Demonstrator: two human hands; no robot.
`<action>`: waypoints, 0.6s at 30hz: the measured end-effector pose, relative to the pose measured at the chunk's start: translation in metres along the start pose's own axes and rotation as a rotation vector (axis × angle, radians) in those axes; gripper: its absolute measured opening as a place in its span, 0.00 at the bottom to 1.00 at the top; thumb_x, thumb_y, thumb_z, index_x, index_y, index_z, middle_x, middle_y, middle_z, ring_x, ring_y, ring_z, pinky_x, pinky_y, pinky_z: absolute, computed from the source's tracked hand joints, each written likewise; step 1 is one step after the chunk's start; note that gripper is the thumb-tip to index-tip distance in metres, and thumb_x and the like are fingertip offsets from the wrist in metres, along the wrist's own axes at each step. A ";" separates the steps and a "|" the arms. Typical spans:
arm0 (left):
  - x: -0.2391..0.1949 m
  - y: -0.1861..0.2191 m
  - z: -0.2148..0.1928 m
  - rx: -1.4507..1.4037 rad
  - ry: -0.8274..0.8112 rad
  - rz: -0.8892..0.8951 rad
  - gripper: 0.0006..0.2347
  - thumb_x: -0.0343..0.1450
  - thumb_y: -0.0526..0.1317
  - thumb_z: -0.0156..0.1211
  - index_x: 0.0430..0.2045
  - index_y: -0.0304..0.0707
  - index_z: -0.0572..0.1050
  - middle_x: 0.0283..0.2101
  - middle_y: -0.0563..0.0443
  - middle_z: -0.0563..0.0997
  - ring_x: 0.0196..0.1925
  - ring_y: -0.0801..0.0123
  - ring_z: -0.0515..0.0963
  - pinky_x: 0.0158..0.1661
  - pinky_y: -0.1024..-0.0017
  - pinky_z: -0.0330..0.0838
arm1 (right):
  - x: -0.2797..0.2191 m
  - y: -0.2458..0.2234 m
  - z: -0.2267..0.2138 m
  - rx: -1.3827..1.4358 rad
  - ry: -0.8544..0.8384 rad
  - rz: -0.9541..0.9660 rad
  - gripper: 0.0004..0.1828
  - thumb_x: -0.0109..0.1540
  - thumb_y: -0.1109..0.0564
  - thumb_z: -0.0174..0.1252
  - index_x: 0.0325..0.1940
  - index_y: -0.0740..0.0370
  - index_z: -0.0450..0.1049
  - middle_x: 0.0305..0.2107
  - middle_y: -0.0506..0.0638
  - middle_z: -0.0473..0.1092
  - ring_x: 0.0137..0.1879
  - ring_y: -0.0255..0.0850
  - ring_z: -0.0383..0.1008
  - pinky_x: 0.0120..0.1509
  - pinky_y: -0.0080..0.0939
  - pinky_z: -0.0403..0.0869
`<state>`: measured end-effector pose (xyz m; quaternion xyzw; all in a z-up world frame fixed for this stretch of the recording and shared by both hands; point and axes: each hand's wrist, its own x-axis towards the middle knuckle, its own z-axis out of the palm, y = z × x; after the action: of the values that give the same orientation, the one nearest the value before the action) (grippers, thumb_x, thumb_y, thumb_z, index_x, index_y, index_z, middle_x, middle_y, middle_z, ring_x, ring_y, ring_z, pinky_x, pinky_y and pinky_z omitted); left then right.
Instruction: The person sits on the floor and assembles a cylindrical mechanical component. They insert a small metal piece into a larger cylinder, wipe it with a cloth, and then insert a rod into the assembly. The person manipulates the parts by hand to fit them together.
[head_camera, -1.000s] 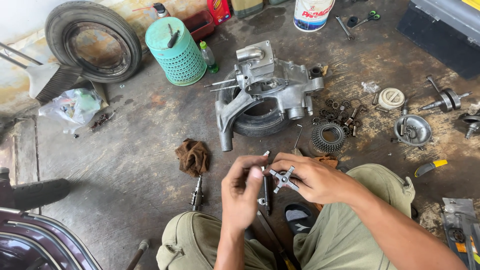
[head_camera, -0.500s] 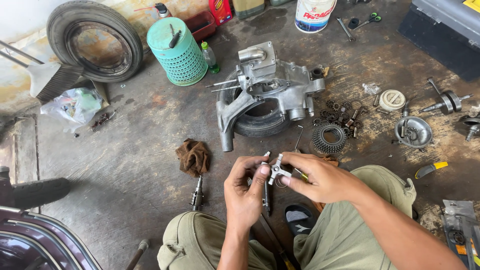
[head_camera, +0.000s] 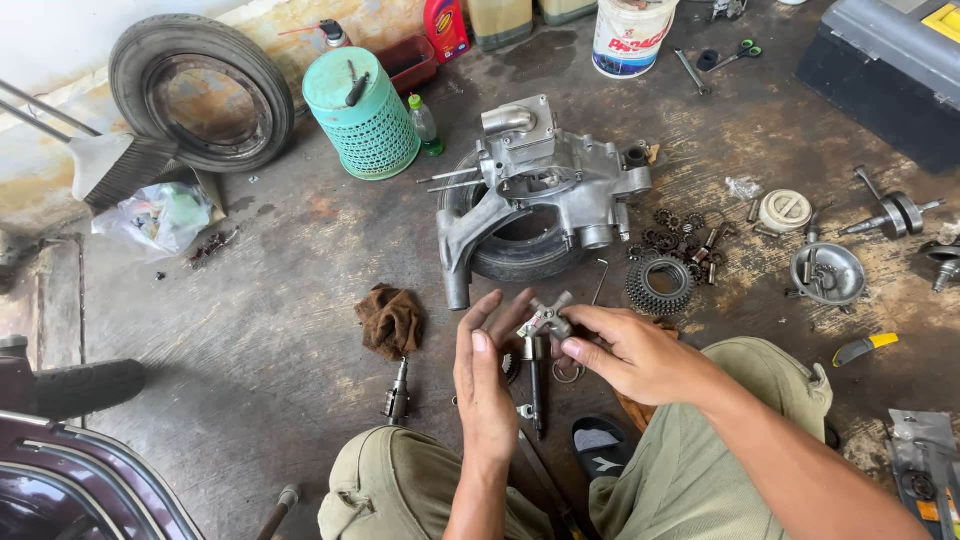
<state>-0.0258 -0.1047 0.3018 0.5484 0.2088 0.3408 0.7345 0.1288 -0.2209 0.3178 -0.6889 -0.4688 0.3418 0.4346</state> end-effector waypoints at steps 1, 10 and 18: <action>0.000 0.000 0.001 -0.001 -0.001 -0.001 0.26 0.78 0.54 0.35 0.62 0.31 0.62 0.60 0.33 0.79 0.61 0.52 0.78 0.61 0.57 0.69 | 0.000 0.000 0.000 0.000 0.001 0.002 0.18 0.64 0.55 0.53 0.55 0.63 0.75 0.37 0.48 0.83 0.37 0.35 0.81 0.39 0.36 0.76; 0.004 -0.021 -0.017 -0.131 0.424 0.041 0.16 0.80 0.48 0.39 0.27 0.39 0.68 0.17 0.59 0.60 0.19 0.75 0.60 0.27 0.73 0.61 | 0.005 0.009 0.001 0.017 0.056 -0.032 0.09 0.66 0.58 0.51 0.46 0.62 0.75 0.35 0.47 0.80 0.38 0.35 0.81 0.43 0.37 0.79; 0.004 0.019 0.004 0.469 0.057 0.101 0.17 0.66 0.33 0.67 0.50 0.31 0.79 0.52 0.44 0.85 0.49 0.65 0.85 0.52 0.72 0.78 | 0.005 0.010 0.006 -0.196 0.145 -0.156 0.17 0.61 0.59 0.57 0.54 0.67 0.73 0.42 0.52 0.79 0.37 0.42 0.77 0.41 0.41 0.74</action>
<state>-0.0255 -0.1016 0.3211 0.7038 0.2752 0.3346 0.5629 0.1284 -0.2167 0.3059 -0.7124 -0.5194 0.2087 0.4232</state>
